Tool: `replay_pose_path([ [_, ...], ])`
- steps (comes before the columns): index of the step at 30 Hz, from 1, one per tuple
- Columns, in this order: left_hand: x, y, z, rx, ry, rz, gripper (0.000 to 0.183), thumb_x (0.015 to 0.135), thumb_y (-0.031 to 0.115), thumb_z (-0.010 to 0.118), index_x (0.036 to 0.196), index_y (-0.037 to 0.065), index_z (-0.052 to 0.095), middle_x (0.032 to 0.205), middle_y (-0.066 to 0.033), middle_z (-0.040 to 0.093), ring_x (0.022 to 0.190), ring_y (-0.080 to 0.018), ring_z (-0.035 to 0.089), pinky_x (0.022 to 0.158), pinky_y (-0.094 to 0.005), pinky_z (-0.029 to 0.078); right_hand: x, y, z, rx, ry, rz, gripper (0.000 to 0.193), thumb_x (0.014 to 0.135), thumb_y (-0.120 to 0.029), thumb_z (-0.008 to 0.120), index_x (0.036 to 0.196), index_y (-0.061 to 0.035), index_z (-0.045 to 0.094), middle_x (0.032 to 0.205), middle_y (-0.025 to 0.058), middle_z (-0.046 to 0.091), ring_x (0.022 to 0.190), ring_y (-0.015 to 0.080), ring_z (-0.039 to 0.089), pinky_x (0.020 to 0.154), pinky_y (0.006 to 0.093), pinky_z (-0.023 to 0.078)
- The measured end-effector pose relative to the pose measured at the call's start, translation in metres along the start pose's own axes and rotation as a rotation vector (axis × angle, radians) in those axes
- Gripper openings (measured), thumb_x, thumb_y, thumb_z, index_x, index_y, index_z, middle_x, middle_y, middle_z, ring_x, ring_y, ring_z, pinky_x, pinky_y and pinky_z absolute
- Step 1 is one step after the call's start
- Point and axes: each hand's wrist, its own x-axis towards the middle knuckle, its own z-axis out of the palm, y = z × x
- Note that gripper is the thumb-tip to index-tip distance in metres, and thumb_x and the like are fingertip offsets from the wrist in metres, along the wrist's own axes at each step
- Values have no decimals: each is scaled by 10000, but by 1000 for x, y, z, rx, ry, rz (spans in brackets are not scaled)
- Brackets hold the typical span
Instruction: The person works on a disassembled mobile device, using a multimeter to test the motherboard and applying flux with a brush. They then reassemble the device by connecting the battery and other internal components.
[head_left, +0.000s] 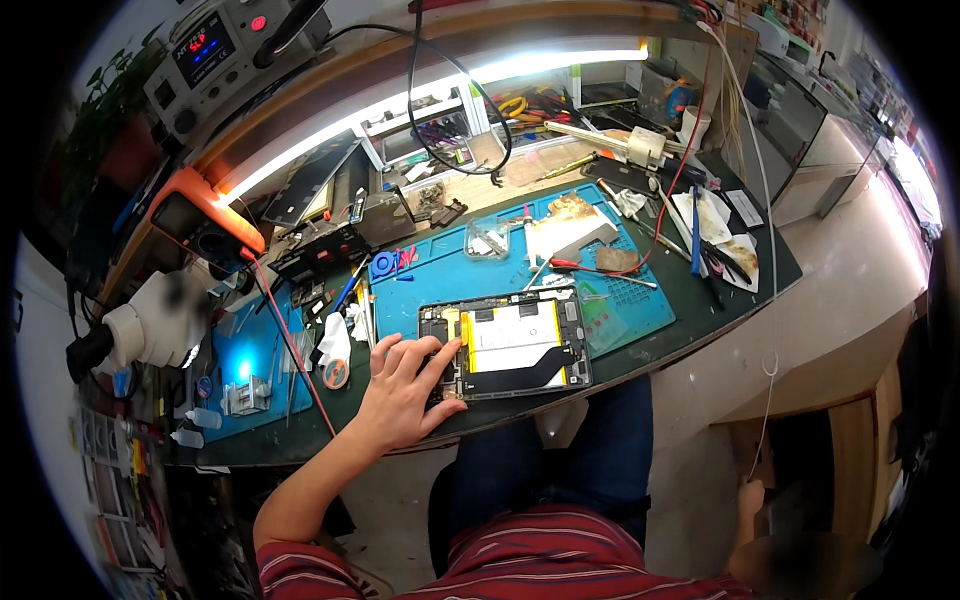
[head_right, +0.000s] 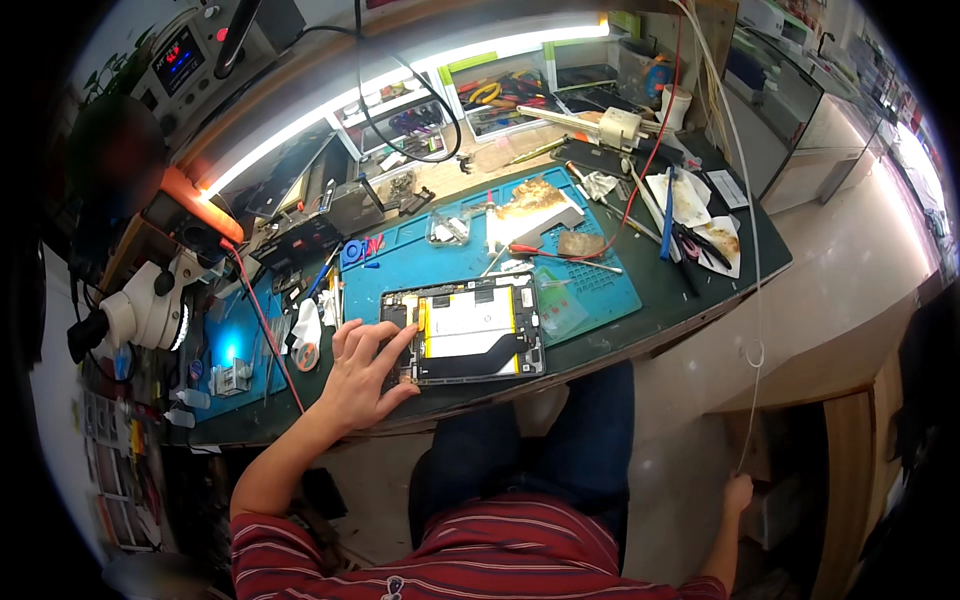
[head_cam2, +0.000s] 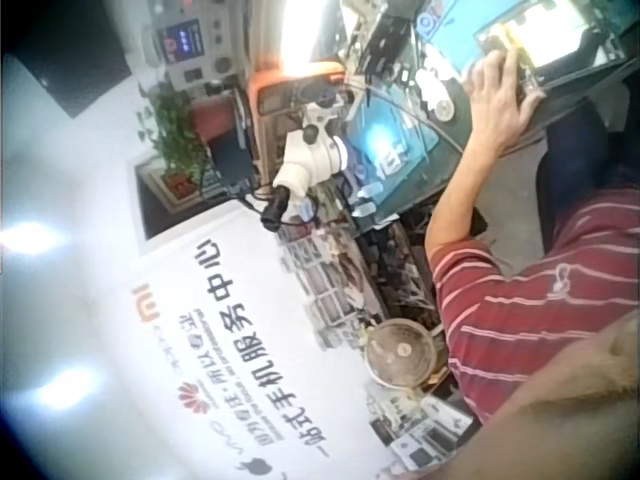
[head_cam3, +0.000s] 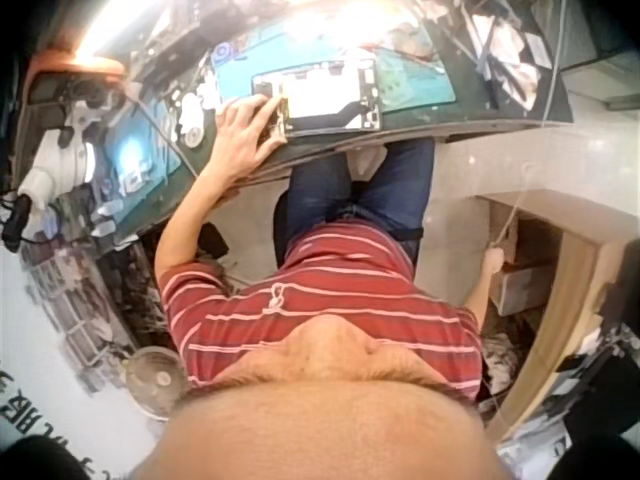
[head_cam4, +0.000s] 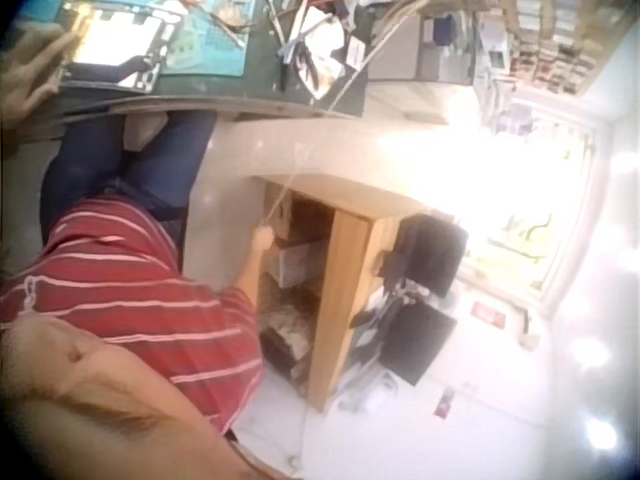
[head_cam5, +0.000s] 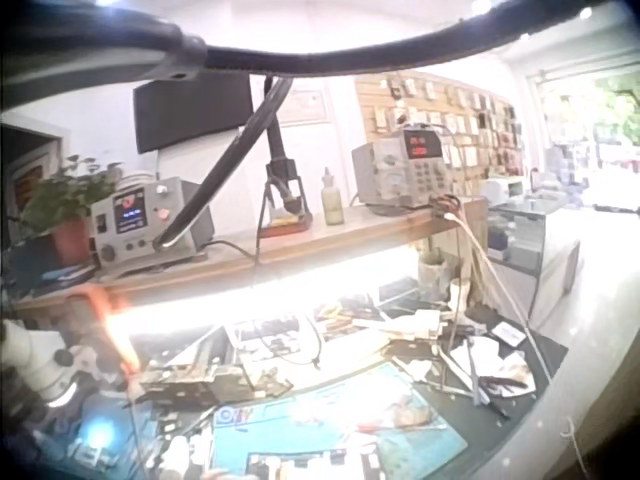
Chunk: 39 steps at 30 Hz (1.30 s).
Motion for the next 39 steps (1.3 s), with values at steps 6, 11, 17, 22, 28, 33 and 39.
replay_pose_path([
  [6,2,-2,-1,9,-20,17,793,936,556,711,1551,84,543,1371,-90,538,1307,-271,483,1238,-513,223,-21,-1,23,968,-574,516,391,1032,-239,629,1253,83,664,1095,215,738,1018,357,749,786,389,651],
  [11,5,-2,-4,22,-29,26,798,922,545,732,1544,81,546,1355,-79,541,1283,-271,489,1239,-512,227,-1,10,70,2280,-485,1364,306,1026,-100,628,1262,94,639,1127,177,716,1086,315,733,958,399,674],
  [17,2,-20,14,-39,-6,28,790,915,545,750,1534,92,560,1352,-72,543,1290,-261,487,1238,-507,232,36,113,104,2165,-41,1168,369,976,-123,722,1305,33,664,1225,163,701,1126,263,724,840,394,657],
  [22,4,3,-6,20,-30,10,815,863,471,807,1540,95,553,1367,-88,530,1297,-289,480,1241,-519,231,-41,102,81,1433,131,1076,402,1044,-223,658,1358,27,652,1261,136,698,1124,254,702,898,390,598],
  [28,9,-3,0,-14,-22,31,815,837,449,817,1520,80,567,1395,-97,528,1307,-314,467,1232,-532,246,-39,84,20,1331,367,506,472,1126,-343,581,1422,20,638,1304,105,694,1122,244,674,968,384,526],
  [33,9,1,-5,32,-32,22,789,851,463,803,1497,67,583,1425,-101,526,1330,-330,456,1232,-540,242,-103,-184,-195,1335,-89,-469,246,1073,-196,665,1273,-53,682,996,20,756,676,42,587,582,196,430],
  [39,6,0,-6,51,-9,25,752,887,501,770,1472,57,606,1416,-110,537,1329,-326,464,1235,-552,230,-157,-362,-290,1153,-565,-1032,190,965,-119,794,1118,-10,770,1029,13,719,855,83,657,737,241,510],
])
